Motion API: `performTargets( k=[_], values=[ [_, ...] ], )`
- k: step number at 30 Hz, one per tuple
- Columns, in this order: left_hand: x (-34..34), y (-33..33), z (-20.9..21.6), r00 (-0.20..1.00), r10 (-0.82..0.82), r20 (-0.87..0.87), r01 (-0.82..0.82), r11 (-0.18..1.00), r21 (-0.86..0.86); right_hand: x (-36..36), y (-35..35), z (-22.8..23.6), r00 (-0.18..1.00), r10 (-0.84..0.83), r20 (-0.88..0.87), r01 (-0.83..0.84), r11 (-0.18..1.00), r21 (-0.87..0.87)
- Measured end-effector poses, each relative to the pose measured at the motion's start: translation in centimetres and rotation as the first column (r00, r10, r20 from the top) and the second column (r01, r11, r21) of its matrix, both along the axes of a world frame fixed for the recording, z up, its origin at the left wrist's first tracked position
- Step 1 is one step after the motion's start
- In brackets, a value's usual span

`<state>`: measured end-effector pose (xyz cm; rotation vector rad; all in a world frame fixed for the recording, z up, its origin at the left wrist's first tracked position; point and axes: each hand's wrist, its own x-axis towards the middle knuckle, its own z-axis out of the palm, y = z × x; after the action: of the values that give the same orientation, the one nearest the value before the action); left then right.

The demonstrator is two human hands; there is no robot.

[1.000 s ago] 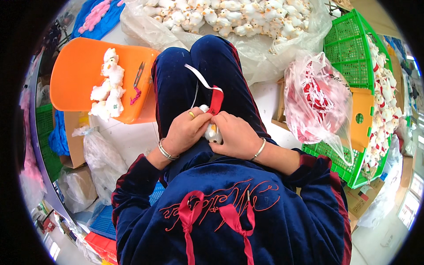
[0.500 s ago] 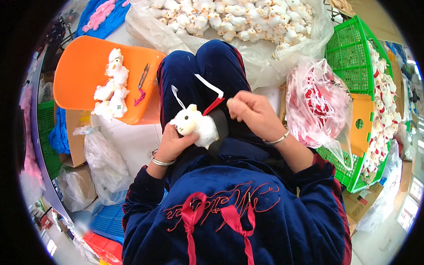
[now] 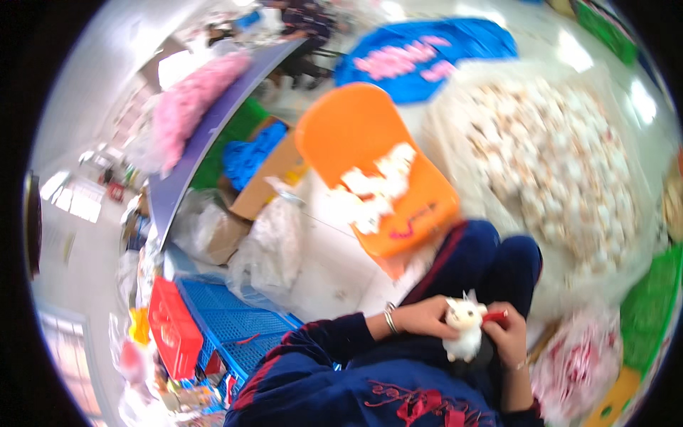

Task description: The person ties red ribbons around the necks of small white stuffed animals. They pick up each toy, wrap the ribbon, and tie a knot while seated in a workshop area with many similar toys nearby.

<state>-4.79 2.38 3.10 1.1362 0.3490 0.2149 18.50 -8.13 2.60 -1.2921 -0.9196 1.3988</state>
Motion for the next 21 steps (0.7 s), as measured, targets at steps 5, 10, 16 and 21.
performTargets(
  k=[5, 10, 16, 21],
  values=[
    [-0.5, 0.8, -0.2, 0.998, 0.065, -0.016, -0.062, 0.989, 0.134, -0.9, 1.8, 1.1, 1.0, -0.024, -0.002, 0.024, 1.0, -0.005],
    [-1.3, 1.2, 0.8, 0.988, 0.057, -0.146, -0.031, 0.983, 0.178, -1.5, 2.8, 1.4, 0.994, 0.036, 0.104, -0.044, 0.996, 0.078],
    [-1.0, 0.9, -1.2, 0.986, 0.149, -0.07, -0.137, 0.979, 0.154, -1.5, 2.8, 1.8, 0.988, 0.108, 0.108, -0.107, 0.994, -0.015],
    [-1.2, 1.0, -0.2, 0.975, 0.091, -0.203, -0.051, 0.98, 0.193, -1.4, 2.8, 1.6, 0.987, 0.122, 0.1, -0.118, 0.992, -0.042]
  ],
)
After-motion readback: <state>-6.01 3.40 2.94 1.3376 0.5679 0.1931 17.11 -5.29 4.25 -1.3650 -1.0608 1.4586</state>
